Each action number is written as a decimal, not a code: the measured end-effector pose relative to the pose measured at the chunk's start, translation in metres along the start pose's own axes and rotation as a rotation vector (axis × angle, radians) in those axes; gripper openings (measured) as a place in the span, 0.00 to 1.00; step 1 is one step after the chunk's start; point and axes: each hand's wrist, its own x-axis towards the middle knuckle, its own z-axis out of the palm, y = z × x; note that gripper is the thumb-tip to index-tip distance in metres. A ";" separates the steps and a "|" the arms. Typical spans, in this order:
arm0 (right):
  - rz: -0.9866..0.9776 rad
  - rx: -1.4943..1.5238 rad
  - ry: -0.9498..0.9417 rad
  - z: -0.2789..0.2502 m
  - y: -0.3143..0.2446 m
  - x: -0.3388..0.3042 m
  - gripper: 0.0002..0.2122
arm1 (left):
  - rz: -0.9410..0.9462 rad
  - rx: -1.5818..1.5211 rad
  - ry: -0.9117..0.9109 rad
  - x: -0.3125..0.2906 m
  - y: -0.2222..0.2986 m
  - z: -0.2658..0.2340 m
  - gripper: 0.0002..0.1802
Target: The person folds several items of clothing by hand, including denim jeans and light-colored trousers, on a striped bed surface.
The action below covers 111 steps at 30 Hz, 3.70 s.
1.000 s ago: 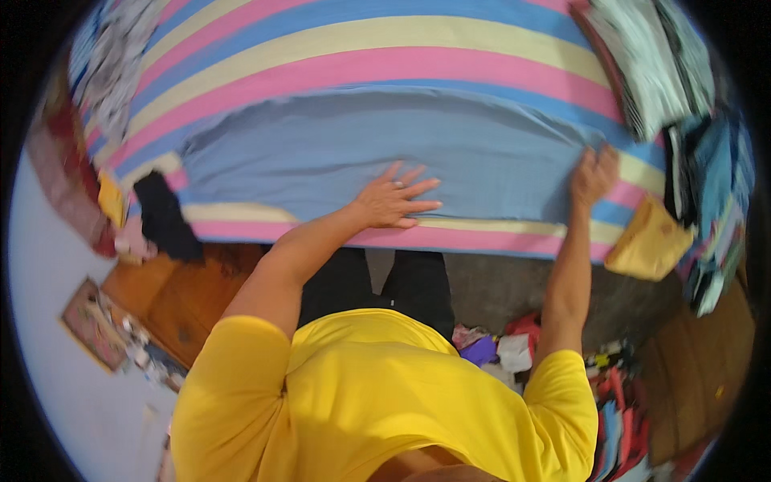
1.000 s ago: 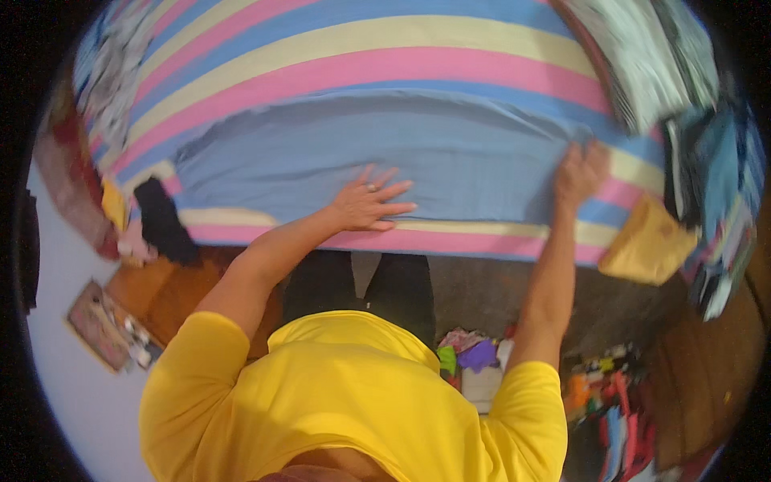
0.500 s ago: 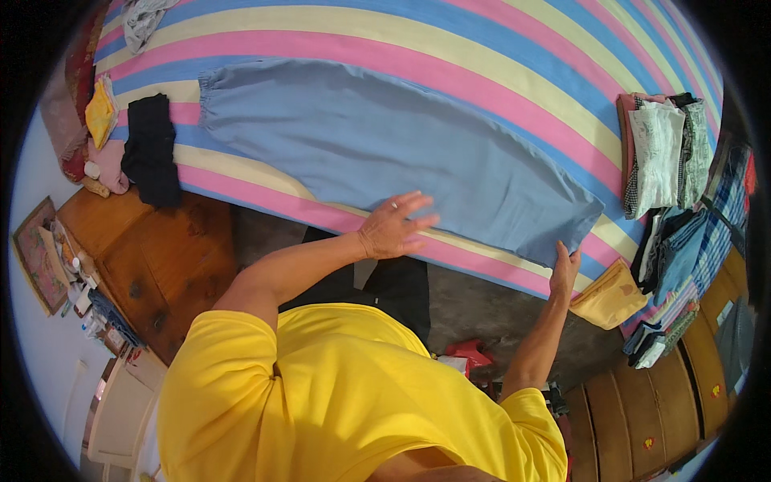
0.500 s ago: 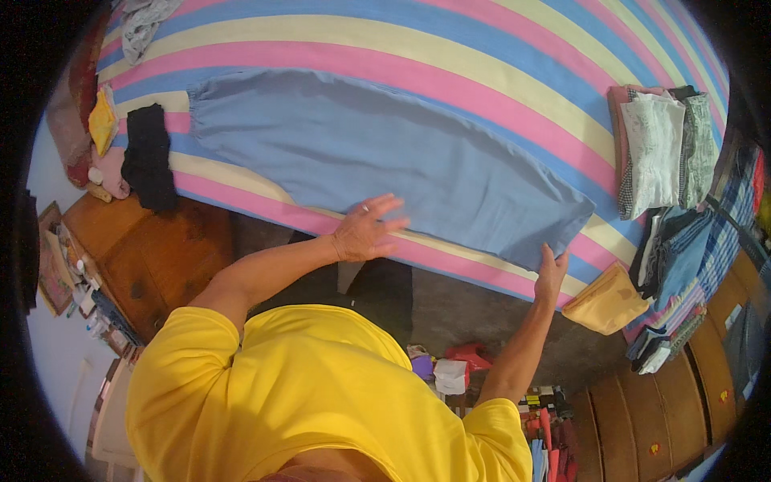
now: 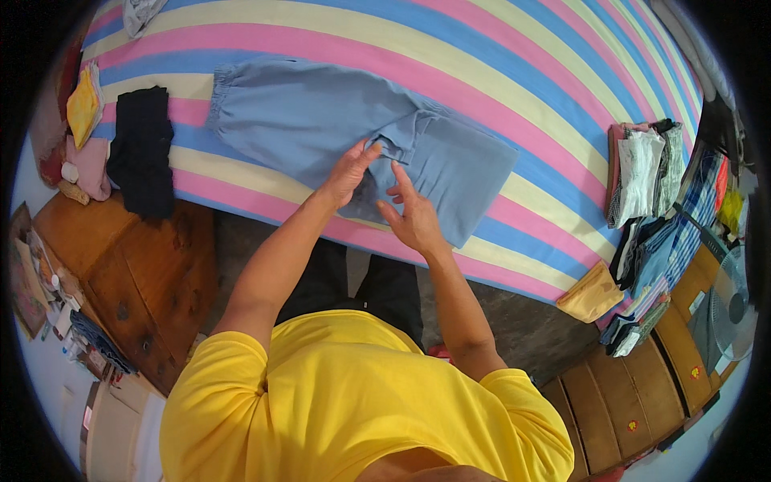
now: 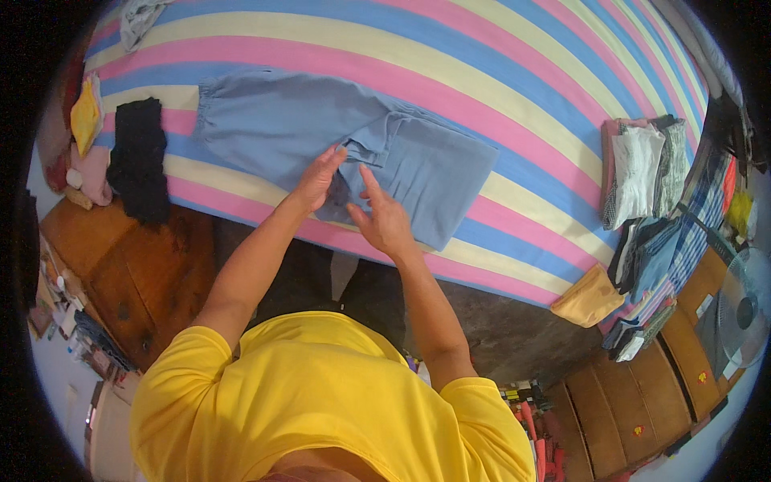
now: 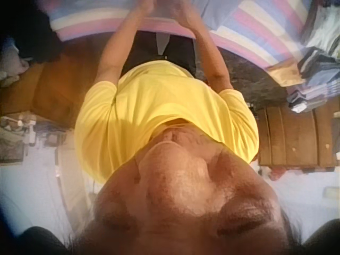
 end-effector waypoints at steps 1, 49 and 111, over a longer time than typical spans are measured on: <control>-0.092 0.002 0.042 0.006 0.001 0.001 0.25 | 0.094 0.095 0.014 0.004 -0.002 -0.005 0.28; 0.538 0.849 0.304 0.008 0.005 0.037 0.15 | 0.922 1.712 0.579 0.018 0.114 -0.129 0.32; 0.165 0.701 0.626 -0.384 0.068 -0.078 0.16 | 0.235 1.225 -0.289 -0.080 -0.037 0.240 0.18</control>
